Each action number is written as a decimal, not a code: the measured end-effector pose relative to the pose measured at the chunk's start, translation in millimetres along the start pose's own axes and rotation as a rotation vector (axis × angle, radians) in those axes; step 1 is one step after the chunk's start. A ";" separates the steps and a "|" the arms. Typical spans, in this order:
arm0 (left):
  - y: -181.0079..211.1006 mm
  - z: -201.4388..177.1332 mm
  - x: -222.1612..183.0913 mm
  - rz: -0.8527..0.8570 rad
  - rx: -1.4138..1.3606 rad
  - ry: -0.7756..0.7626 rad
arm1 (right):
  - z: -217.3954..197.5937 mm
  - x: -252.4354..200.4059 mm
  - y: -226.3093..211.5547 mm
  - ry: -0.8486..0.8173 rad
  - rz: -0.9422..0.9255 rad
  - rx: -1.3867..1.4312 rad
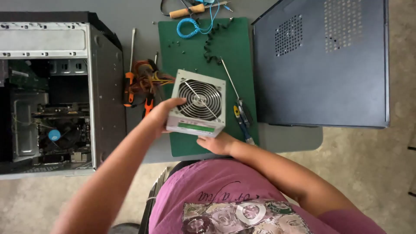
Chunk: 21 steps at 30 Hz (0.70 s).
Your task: Cleaning a power supply unit with a brush and then installing it into a computer chassis, including connecting power cables to the motherboard.
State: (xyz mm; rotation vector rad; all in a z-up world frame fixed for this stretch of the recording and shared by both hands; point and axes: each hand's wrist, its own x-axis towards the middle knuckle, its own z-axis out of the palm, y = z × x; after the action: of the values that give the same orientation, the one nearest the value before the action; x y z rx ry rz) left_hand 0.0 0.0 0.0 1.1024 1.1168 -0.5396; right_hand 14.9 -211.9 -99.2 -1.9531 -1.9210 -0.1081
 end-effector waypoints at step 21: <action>74.5 -2.0 -34.7 -0.365 0.743 0.124 | -144.1 66.0 -35.7 -0.228 0.980 0.979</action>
State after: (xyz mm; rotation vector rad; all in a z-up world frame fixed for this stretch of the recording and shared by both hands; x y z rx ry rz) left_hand 45.9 26.3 63.0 1.5868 1.2704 -1.2553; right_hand 15.2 -198.1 62.7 -1.9053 -0.6238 1.1138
